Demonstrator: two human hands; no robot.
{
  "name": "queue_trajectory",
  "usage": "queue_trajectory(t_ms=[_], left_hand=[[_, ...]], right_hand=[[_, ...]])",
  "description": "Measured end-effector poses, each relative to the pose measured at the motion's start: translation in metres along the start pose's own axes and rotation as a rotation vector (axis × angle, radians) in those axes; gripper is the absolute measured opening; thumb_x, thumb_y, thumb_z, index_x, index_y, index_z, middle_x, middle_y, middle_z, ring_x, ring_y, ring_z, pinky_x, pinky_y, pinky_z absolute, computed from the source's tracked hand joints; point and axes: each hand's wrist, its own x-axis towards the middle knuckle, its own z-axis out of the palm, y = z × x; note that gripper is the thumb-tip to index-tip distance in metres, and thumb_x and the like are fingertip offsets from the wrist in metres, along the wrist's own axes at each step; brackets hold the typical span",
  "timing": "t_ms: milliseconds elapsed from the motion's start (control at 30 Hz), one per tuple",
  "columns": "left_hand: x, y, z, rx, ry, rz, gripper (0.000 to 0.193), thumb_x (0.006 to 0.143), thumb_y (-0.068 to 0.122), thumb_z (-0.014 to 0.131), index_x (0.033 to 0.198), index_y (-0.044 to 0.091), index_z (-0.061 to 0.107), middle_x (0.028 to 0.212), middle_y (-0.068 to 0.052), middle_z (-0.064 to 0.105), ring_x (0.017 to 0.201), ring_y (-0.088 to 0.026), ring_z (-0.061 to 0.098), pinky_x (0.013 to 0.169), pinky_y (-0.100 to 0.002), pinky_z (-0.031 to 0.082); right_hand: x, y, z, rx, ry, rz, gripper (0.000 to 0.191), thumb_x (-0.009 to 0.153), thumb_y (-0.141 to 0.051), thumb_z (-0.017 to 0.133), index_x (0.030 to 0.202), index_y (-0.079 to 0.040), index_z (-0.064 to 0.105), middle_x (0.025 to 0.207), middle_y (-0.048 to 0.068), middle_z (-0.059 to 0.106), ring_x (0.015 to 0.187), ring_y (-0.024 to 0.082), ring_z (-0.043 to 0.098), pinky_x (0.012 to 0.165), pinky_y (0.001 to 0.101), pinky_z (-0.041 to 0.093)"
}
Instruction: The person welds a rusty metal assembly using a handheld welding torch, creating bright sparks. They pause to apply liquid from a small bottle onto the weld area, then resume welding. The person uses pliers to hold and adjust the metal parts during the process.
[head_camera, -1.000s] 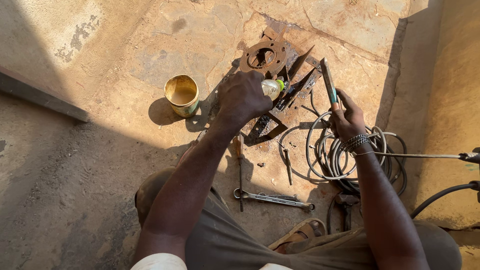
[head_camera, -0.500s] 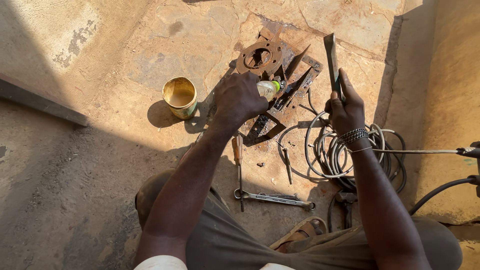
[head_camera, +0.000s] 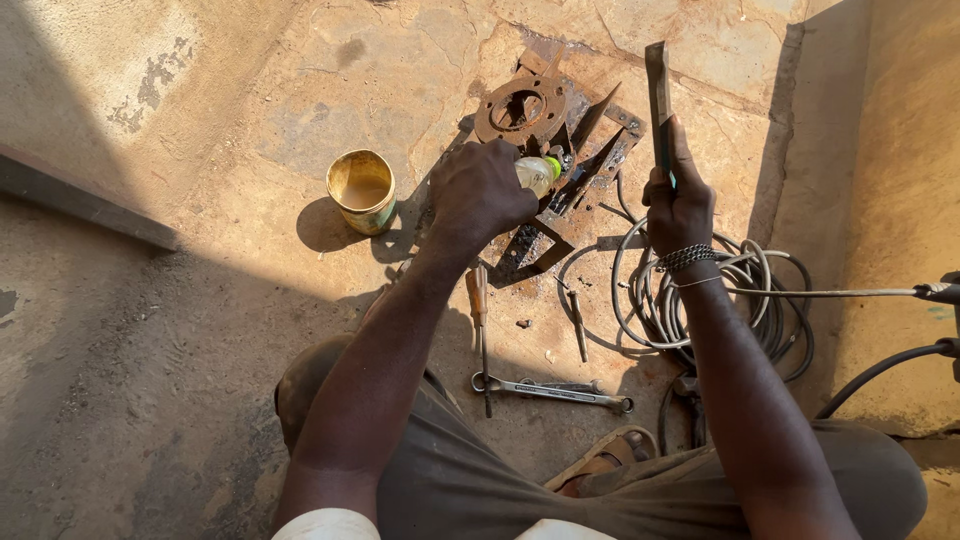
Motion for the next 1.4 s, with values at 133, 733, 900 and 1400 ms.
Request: queue_trajectory(t_ms=[133,733,900,1400], left_hand=[[0.001,-0.001,0.003,0.007,0.035,0.033,0.046,0.069,0.033,0.087,0.106,0.009,0.072,0.084,-0.008,0.071,0.076,-0.022,0.067,0.075,-0.042,0.050],[0.004,0.005,0.004,0.080,-0.047,-0.059,0.039,0.072,0.030,0.085,0.102,0.009,0.073,0.087,-0.010,0.073,0.079,-0.023,0.070,0.080,-0.038,0.054],[0.008,0.006,0.004,0.104,-0.089,-0.073,0.030,0.078,0.029,0.080,0.099,0.008,0.075,0.087,-0.008,0.074,0.078,-0.021,0.070,0.076,-0.036,0.056],[0.005,0.003,-0.002,0.077,-0.063,-0.061,0.037,0.072,0.027,0.080,0.103,0.007,0.074,0.086,-0.008,0.070,0.079,-0.022,0.067,0.079,-0.037,0.054]], right_hand=[[-0.005,0.020,0.026,-0.435,-0.588,0.406,0.051,0.107,-0.021,0.050,0.157,-0.030,0.047,0.085,0.016,0.072,0.058,0.024,0.067,0.063,0.0413,0.059],[0.018,-0.003,-0.018,-1.075,-0.673,0.142,0.045,0.108,-0.013,0.058,0.149,-0.029,0.057,0.080,0.012,0.076,0.063,0.021,0.071,0.054,0.0354,0.061],[0.013,-0.001,-0.047,-0.359,-0.052,-0.174,0.052,0.095,-0.016,0.074,0.145,-0.028,0.066,0.086,0.007,0.071,0.068,0.017,0.066,0.062,0.0342,0.054],[0.021,-0.002,-0.016,-0.411,-0.209,-0.052,0.028,0.104,-0.028,0.066,0.131,-0.027,0.072,0.082,0.001,0.066,0.063,0.016,0.060,0.055,0.0319,0.052]])
